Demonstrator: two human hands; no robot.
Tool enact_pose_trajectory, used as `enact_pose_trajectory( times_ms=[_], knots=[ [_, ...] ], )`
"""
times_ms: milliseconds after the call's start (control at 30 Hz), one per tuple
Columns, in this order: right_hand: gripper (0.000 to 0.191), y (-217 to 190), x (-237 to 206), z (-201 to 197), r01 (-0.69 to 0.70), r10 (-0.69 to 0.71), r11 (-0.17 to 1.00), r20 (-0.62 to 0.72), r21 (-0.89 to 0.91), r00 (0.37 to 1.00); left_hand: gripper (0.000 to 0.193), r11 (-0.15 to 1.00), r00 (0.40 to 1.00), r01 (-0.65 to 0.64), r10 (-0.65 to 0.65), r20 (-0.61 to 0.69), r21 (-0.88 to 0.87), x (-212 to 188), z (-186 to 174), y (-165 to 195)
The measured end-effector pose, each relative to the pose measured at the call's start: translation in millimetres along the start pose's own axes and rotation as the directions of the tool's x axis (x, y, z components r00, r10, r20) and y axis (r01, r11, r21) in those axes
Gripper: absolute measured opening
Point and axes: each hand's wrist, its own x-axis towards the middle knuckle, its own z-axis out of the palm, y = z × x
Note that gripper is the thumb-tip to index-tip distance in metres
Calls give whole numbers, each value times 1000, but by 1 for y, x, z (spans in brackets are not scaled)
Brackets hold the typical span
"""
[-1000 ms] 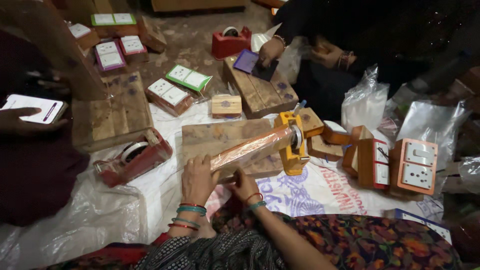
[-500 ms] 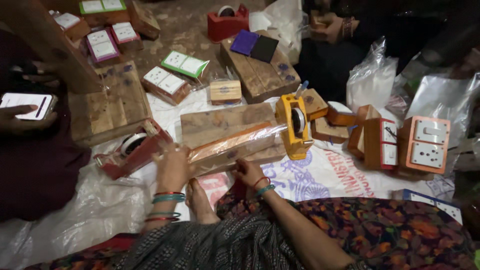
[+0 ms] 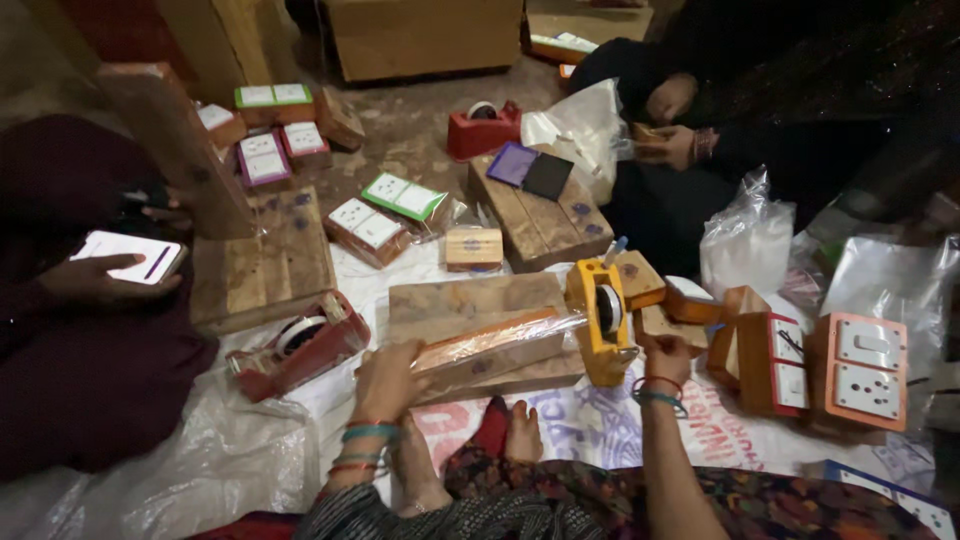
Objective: The person sits on the floor and wraps electrical switch plates in clear plastic using a handheld tape dispenser. They pick up each switch, wrap it, and place it aside while another person works nearby.
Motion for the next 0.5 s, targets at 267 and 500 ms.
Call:
enact_pose_trajectory(
  times_ms=[267,500],
  knots=[
    [21,13,5,5,-161,138,986,340,39,930,52,997,999,45,-46,-8,-68,-6,-4,-17],
    [22,8,11,12,-78,55,997,502,25,863,50,996,995,14,-23,-98,-87,-12,5,-14]
  ],
)
